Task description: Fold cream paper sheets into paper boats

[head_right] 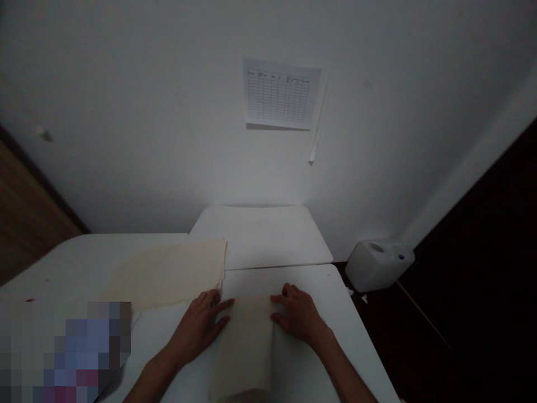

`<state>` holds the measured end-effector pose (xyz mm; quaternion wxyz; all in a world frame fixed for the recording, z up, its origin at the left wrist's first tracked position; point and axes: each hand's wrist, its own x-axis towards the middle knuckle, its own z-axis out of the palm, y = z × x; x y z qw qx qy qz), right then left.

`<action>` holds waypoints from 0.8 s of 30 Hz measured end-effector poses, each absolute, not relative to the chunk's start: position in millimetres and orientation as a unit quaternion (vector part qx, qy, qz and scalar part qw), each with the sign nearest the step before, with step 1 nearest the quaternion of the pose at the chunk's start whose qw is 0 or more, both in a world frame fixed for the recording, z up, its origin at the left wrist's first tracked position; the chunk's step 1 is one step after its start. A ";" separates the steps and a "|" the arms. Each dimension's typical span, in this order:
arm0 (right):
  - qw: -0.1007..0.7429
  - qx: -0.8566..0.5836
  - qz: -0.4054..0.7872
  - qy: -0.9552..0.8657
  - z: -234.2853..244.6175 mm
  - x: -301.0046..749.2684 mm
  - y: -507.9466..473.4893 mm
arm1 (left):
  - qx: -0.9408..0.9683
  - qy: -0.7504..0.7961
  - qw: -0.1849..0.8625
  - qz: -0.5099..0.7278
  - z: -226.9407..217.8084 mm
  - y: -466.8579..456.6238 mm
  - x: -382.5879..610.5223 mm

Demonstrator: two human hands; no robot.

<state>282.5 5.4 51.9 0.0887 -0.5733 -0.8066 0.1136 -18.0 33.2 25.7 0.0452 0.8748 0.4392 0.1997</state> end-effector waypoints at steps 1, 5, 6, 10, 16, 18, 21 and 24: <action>0.093 -0.573 0.110 -0.807 52.0 282.1 5.9 | 0.875 0.439 0.045 0.200 25.6 34.0 -17.2; 0.122 -0.566 0.096 -0.810 51.8 280.5 6.3 | 0.877 0.433 0.045 0.202 25.6 36.4 -15.8; 0.128 -0.561 0.095 -0.812 51.6 280.1 5.9 | 0.877 0.432 0.046 0.204 25.6 36.5 -15.9; 0.126 -0.546 0.099 -0.823 50.9 278.1 3.6 | 0.872 0.432 0.054 0.225 25.4 36.0 -17.0; 0.114 -0.559 0.106 -0.815 50.2 281.2 0.7 | 0.871 0.415 0.075 0.250 22.3 34.7 -16.4; 0.103 -0.559 0.114 -0.815 50.7 283.7 -0.6 | 0.871 0.413 0.074 0.253 20.9 34.6 -16.4; 0.095 -0.560 0.130 -0.812 52.7 286.0 -3.5 | 0.872 0.414 0.072 0.252 20.0 34.6 -17.8; 0.096 -0.562 0.138 -0.810 54.9 285.9 -6.4 | 0.876 0.412 0.071 0.242 20.5 34.4 -20.5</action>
